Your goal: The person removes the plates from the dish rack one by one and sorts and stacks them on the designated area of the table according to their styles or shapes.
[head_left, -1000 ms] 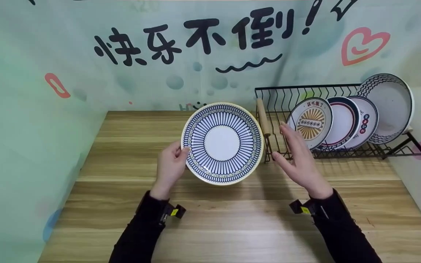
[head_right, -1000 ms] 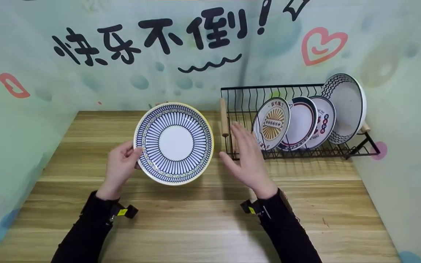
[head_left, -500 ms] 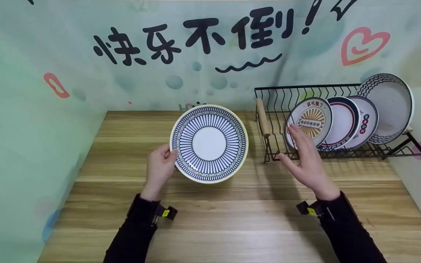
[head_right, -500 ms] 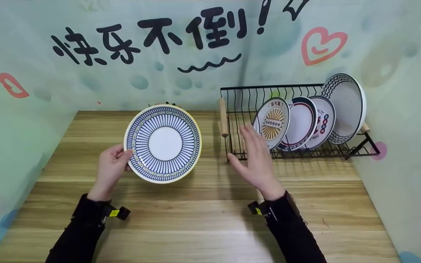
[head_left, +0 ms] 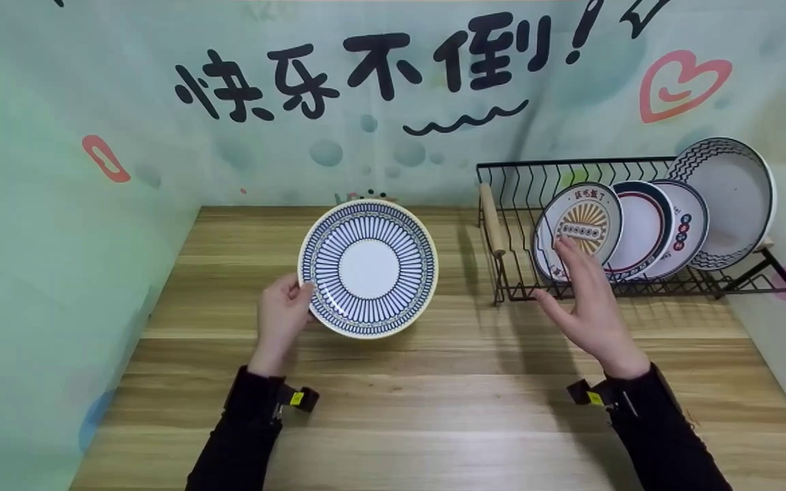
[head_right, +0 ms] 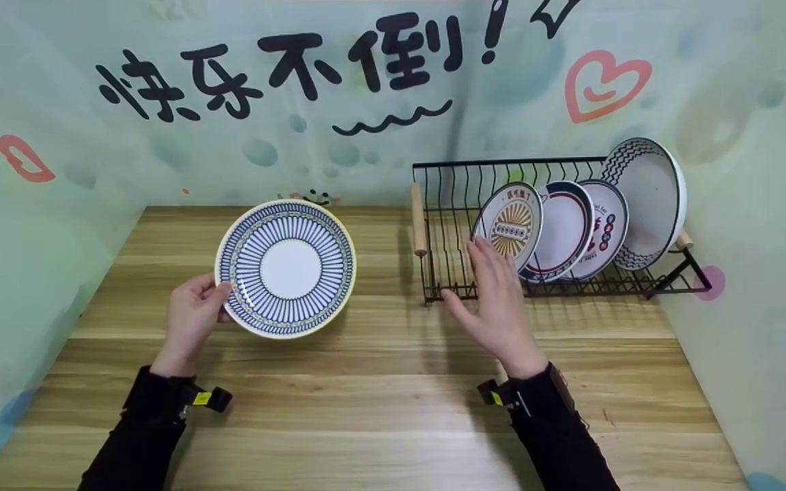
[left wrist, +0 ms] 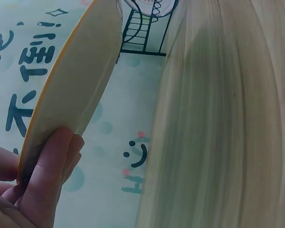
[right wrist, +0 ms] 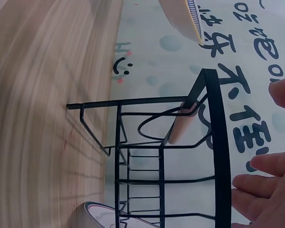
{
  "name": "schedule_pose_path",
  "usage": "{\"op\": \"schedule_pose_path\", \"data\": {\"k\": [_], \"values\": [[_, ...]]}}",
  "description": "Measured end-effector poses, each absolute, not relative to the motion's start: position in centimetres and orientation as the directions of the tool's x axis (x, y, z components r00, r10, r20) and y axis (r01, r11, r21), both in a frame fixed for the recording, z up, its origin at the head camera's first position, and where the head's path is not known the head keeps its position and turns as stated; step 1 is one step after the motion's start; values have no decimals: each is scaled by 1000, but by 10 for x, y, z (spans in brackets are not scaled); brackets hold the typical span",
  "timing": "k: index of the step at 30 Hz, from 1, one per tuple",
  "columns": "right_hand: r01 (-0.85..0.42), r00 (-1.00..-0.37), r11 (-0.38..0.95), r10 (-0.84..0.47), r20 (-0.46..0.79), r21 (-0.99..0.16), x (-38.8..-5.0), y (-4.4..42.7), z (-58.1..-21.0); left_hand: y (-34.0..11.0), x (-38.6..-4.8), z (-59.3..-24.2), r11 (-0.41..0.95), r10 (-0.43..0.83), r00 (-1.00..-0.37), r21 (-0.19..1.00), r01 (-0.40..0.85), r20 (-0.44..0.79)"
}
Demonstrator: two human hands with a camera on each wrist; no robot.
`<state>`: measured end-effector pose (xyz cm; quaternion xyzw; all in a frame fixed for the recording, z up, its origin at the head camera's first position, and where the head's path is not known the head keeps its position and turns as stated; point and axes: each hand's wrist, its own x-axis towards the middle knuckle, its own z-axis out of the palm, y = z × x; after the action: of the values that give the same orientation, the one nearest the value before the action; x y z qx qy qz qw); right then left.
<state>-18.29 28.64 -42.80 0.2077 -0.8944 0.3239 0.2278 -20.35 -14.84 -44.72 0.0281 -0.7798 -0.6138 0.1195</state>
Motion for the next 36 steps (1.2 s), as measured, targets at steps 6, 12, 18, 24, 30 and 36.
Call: {"op": "schedule_pose_path", "data": {"k": [6, 12, 18, 24, 30, 36], "values": [[-522, -801, 719, -226, 555, -459, -183, 292, -430, -158, -207, -452, 254, -211, -970, 965, 66, 121], [-510, -797, 742, -217, 563, -436, -184, 299, -431, -165, -210, -454, 267, -239, -967, 963, 24, 91], [-525, -780, 740, -221, 585, -421, -184, 306, -431, -173, -213, -457, 269, -264, -962, 963, -5, 69], [-515, -780, 750, -210, 589, -414, -182, 315, -432, -180, -214, -461, 273, -303, -952, 960, -52, 35], [-491, -794, 760, -190, 577, -426, -179, 323, -429, -187, -214, -462, 204, -344, -939, 974, -97, -21], [-496, -780, 764, -181, 599, -414, -177, 330, -427, -192, -214, -460, 152, -358, -930, 978, -146, -83]]}}
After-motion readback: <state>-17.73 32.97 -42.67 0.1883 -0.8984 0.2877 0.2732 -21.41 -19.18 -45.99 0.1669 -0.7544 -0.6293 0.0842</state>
